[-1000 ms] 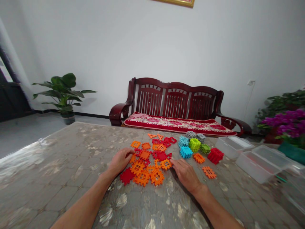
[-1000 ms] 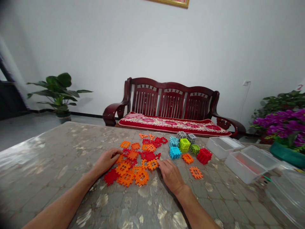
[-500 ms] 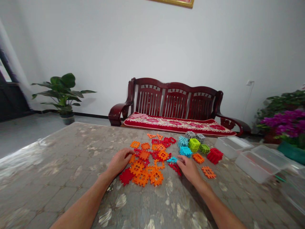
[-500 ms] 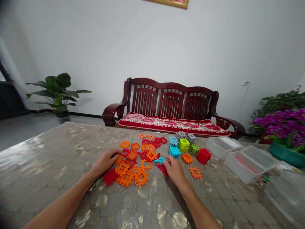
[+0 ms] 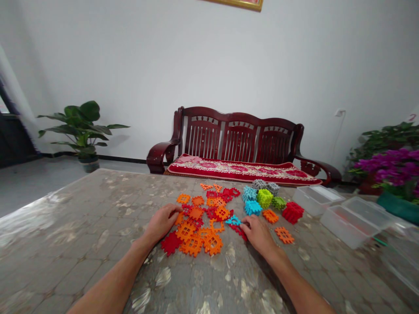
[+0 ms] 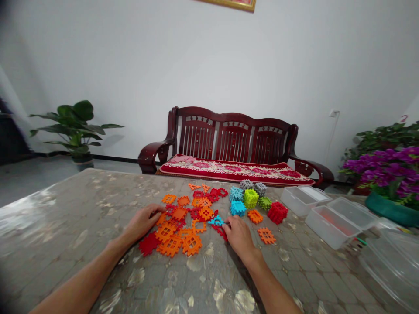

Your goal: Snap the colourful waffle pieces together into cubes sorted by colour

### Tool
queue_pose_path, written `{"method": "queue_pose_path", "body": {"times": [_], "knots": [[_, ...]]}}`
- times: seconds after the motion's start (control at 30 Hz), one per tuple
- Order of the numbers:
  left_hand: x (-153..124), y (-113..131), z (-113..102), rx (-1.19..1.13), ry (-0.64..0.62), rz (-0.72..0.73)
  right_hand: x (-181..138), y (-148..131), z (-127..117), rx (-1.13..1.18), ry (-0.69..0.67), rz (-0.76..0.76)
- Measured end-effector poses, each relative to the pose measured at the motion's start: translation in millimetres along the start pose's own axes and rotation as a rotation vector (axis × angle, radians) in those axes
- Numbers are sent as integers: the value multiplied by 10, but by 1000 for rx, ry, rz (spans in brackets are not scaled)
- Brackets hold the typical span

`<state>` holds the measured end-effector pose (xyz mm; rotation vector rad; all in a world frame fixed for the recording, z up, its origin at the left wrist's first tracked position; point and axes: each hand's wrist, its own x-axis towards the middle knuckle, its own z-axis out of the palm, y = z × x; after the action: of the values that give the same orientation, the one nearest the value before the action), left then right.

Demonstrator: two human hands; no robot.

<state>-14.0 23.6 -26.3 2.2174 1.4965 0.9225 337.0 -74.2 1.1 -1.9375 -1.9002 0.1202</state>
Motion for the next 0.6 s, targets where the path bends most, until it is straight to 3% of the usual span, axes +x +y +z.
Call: {"method": "queue_pose_path", "body": {"times": [0.2, 0.4, 0.6], "knots": [[-8, -1, -3, 9, 1, -7, -25, 24, 28, 14, 133, -60], [-4, -21, 2, -1, 3, 1, 96, 236, -233, 29, 374, 3], [4, -42, 12, 11, -2, -7, 197, 463, -327, -147, 369, 88]]}}
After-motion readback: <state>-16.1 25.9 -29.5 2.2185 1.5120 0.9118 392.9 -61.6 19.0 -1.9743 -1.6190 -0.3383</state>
